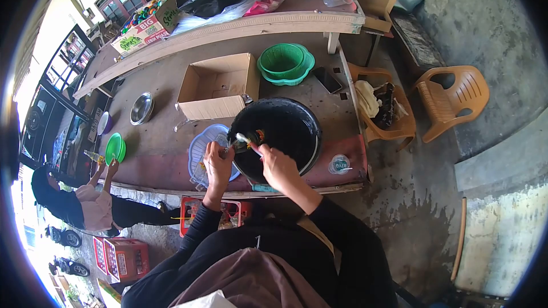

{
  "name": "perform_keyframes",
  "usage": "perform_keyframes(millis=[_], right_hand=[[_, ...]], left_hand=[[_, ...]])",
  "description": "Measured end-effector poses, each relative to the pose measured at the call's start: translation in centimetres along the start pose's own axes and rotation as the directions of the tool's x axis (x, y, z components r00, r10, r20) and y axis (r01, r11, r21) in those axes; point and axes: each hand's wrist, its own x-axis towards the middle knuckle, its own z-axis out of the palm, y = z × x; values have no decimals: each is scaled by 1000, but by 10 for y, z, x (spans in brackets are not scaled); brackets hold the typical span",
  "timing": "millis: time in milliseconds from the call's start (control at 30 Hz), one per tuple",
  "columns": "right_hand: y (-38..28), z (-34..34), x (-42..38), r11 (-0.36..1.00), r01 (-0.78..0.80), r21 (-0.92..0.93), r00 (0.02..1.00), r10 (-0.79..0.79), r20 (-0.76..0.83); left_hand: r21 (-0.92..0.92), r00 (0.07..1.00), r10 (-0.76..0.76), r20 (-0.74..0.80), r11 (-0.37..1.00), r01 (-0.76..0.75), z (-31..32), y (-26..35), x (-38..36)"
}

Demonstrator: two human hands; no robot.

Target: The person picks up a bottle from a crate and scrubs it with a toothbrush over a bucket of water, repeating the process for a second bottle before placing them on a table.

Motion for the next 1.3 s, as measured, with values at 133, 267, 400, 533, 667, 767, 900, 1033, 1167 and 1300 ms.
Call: perform_keyframes(millis=[133,267,400,533,667,767,900,1033,1167,1300], right_hand=[[43,-2,23,960,-225,-166,972,234,34],[18,0,11,990,-110,-92,993,114,38],[-8,-5,-9,1000,-13,26,999,12,40],[17,-3,-2,987,-153,-53,988,153,3],[-27,-8,-26,1000,2,22,1000,-2,14],[-21,-4,-27,996,-38,-80,999,37,-20],[8,5,-20,991,-103,-84,995,101,-28],[4,6,-22,982,-63,-179,998,61,-15],[9,9,-18,984,-64,-165,996,72,48],[24,-4,5,966,-152,-207,978,178,110]], left_hand=[[-28,999,13,-29,1000,-14,1,-1,1],[3,1000,-1,-20,1000,1,0,-2,4],[19,1000,0,-29,1000,1,2,-4,9],[18,999,1,-36,1000,0,4,-8,10],[-6,999,-37,-16,999,37,7,-15,11],[-2,998,-56,-21,998,56,10,-19,11],[-112,985,-157,69,980,164,4,-7,14],[-190,948,-205,243,948,254,-2,-2,15],[-51,966,52,253,998,-40,-15,1,15],[-109,941,-28,336,992,68,-18,4,16]])
